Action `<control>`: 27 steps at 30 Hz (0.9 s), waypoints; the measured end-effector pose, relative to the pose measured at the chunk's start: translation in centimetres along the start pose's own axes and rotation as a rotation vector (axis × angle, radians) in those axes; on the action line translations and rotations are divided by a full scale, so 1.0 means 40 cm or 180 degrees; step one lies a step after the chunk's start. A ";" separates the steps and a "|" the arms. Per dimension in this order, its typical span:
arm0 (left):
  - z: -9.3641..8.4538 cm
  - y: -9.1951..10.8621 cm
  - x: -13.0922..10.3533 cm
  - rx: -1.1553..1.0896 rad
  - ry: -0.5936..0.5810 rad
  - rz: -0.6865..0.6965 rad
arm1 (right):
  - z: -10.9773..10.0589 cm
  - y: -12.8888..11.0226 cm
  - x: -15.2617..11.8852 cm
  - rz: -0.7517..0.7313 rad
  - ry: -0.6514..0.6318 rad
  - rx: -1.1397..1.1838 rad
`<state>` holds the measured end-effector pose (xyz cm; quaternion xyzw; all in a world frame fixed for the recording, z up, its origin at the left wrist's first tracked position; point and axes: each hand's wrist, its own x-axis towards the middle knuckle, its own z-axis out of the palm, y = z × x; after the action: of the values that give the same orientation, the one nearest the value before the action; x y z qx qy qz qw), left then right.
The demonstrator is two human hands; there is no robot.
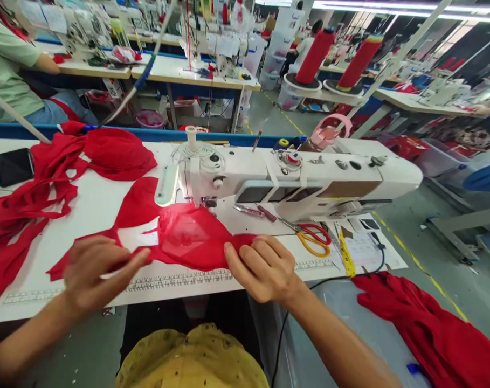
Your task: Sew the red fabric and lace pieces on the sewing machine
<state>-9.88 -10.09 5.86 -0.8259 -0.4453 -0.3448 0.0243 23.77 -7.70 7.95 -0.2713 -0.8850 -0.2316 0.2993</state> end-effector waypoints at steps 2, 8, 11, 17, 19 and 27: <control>0.052 0.033 -0.066 0.0258 -0.0133 0.0413 | -0.001 -0.015 -0.045 0.0063 -0.0730 0.0098; 0.127 0.090 -0.130 0.0515 -0.0130 0.0685 | 0.055 -0.107 -0.049 0.0578 -0.0840 0.1281; 0.133 0.094 -0.116 0.0551 -0.0337 0.0596 | 0.117 -0.142 -0.006 0.0406 -0.0801 0.1624; 0.151 0.115 -0.156 0.0752 -0.0601 0.0322 | 0.174 -0.160 -0.010 0.0479 -0.1161 0.1164; 0.161 0.128 -0.173 0.0770 -0.0575 0.0251 | 0.164 -0.164 -0.020 0.0586 -0.1197 0.1078; 0.159 0.112 -0.199 0.0731 -0.0692 0.0166 | 0.174 -0.177 -0.026 0.0824 -0.1264 0.1025</control>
<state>-5.91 -16.30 -2.49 -0.8615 -0.4602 -0.1995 0.0791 17.28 -9.36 0.54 -0.3711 -0.9096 0.0097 0.1865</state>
